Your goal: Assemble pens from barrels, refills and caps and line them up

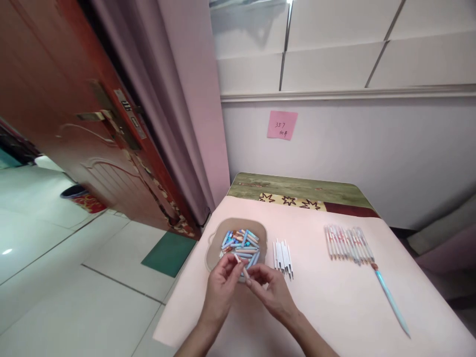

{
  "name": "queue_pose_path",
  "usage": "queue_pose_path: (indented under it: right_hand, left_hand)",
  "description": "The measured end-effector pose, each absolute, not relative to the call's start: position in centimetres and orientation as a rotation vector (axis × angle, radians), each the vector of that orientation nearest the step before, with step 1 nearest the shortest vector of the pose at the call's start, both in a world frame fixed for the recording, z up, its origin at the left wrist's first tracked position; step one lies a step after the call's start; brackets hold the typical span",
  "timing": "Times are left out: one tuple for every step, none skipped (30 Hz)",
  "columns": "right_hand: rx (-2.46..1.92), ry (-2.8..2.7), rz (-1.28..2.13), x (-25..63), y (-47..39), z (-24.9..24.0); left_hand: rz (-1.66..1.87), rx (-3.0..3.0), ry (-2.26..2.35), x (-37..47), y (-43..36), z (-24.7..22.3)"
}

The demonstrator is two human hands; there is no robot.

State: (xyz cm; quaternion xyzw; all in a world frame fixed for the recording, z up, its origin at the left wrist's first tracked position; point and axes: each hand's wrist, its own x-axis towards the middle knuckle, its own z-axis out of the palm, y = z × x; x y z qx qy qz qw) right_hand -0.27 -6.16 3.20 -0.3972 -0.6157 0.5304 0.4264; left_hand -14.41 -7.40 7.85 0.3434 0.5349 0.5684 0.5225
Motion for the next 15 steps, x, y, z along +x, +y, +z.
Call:
queue_pose_path:
  right_hand:
    - [-0.992,-1.56,1.256,0.0,-6.0,3.4]
    - [-0.992,-1.561,1.185,0.3,-5.8,3.6]
    - [-0.996,-1.54,1.116,0.8,-5.3,3.9]
    - [-1.002,-1.5,1.056,1.3,-4.7,4.1]
    - [-1.007,-1.448,1.005,1.8,-4.0,4.3]
    - [-1.011,-1.393,0.967,2.4,-3.1,4.5]
    - [-1.014,-1.34,0.94,3.1,-2.1,4.5]
    - [-1.017,-1.291,0.922,3.7,-1.2,4.5]
    - [-1.02,-1.248,0.908,4.2,-0.3,4.3]
    - [-1.025,-1.212,0.895,4.6,0.5,4.1]
    - [-1.034,-1.184,0.884,5.0,1.2,3.8]
    - [-1.046,-1.166,0.871,5.2,1.7,3.5]
    - [-1.059,-1.161,0.861,5.4,2.0,3.2]
    - [-1.071,-1.165,0.853,5.5,2.3,3.0]
    - [-1.078,-1.174,0.849,5.6,2.4,2.8]
  left_hand:
    - [1.382,0.808,1.287,-14.6,-7.3,8.2]
    - [1.412,0.789,1.303,-15.0,-7.2,8.7]
    - [1.449,0.773,1.329,-15.5,-7.0,9.1]
    - [1.487,0.773,1.363,-16.0,-6.9,9.5]
    - [1.521,0.798,1.404,-16.6,-6.8,9.8]
    - [1.544,0.846,1.455,-17.2,-6.7,9.9]
    - [1.549,0.909,1.517,-17.8,-6.6,9.9]
    - [1.537,0.974,1.58,-18.3,-6.4,9.8]
    - [1.512,1.038,1.64,-18.8,-6.2,9.5]
    - [1.477,1.097,1.689,-19.1,-5.9,9.2]
    - [1.44,1.145,1.726,-19.3,-5.5,8.8]
    - [1.407,1.183,1.754,-19.4,-5.1,8.5]
    - [1.378,1.213,1.779,-19.4,-4.5,8.2]
    - [1.355,1.236,1.799,-19.3,-3.8,7.9]
    - [1.331,1.258,1.816,-19.1,-3.0,7.7]
